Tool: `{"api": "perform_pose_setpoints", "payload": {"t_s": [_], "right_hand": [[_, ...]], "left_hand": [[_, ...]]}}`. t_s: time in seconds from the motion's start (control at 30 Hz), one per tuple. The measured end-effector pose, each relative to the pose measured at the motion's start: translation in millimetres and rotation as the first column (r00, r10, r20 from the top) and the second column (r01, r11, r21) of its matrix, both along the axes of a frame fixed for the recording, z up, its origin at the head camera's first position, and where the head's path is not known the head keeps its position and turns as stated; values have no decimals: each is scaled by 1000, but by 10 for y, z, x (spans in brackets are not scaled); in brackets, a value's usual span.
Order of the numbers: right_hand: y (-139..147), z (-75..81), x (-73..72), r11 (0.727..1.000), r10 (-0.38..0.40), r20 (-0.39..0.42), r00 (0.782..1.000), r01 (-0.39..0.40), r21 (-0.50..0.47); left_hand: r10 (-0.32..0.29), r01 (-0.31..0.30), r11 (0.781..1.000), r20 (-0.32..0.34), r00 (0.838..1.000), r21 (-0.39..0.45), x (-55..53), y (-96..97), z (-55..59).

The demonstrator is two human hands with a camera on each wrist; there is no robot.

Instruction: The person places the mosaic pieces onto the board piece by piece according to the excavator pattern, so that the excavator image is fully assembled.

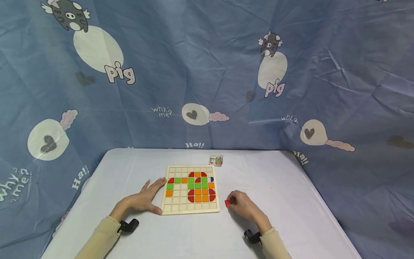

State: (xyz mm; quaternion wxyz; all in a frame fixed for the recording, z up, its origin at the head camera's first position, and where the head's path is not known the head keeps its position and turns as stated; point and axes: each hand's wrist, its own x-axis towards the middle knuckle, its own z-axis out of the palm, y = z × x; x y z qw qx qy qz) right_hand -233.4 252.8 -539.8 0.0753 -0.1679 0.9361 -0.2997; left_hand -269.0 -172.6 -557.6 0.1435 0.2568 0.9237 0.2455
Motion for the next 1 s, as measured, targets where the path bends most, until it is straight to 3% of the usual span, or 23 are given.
{"api": "perform_pose_setpoints", "payload": {"t_s": [0.13,0.3,0.37,0.47,0.6,0.77,1.0], "right_hand": [[93,29,-154,996,83,-5,997,-83,31],[142,106,-264,989,139,89,986,-144,41],[136,169,-265,996,86,104,991,-88,22],[85,283,-230,994,-101,69,992,103,-24],[-43,371,-122,954,-298,52,953,300,-26],[-169,287,-15,941,-337,111,935,333,53],[-216,112,9,956,-289,-20,957,290,50]], "left_hand": [[6,-6,1000,-4,1000,-16,-14,-7,0],[1,-1,1000,-13,1000,-8,-12,-9,8],[-7,7,1000,-12,1000,0,-3,-7,11],[-13,13,1000,-12,1000,17,8,0,11],[-7,7,1000,-8,1000,25,16,6,10],[-7,7,1000,-11,1000,12,13,9,8],[-14,14,1000,-23,1000,8,7,7,-3]]}}
